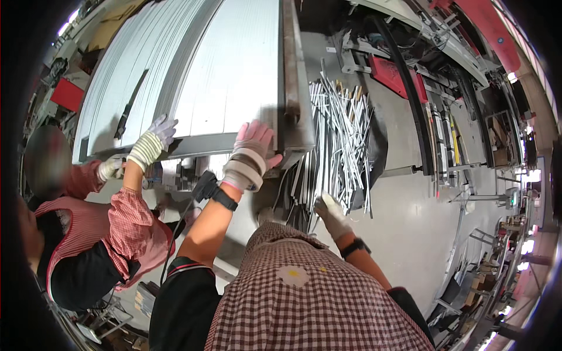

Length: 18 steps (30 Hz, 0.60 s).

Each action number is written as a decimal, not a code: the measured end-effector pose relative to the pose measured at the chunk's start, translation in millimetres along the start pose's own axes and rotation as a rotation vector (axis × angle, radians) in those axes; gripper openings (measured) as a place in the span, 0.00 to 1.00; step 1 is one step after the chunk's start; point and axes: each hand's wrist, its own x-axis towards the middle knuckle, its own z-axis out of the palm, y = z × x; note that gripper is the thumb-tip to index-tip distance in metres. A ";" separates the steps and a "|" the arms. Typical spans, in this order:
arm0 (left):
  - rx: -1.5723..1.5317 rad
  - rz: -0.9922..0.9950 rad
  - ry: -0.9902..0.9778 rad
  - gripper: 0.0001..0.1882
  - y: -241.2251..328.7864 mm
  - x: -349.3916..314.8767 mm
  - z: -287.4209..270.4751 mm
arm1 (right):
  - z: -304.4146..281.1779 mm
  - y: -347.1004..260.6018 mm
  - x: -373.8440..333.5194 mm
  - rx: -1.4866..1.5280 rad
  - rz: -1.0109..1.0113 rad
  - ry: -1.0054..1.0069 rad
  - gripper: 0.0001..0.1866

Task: The recorder handles long metal or composite panels, slides them into a machine for processing, applies labels, and stacks the finished components.

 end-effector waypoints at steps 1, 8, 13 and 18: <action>-0.121 -0.026 -0.049 0.34 12.6 14.4 -23.6 | -63.9 20.0 3.3 0.080 -0.114 -0.217 0.09; -0.462 -0.045 0.345 0.24 112.0 -60.5 -41.7 | -412.6 189.0 -30.5 -0.546 -0.295 0.378 0.03; -1.024 -0.463 -0.177 0.18 233.0 -127.7 100.3 | -498.9 260.3 -80.3 -0.280 0.020 0.608 0.08; -0.770 -0.699 -0.724 0.28 312.4 -148.1 143.4 | -557.1 220.6 -124.0 0.507 0.094 0.564 0.09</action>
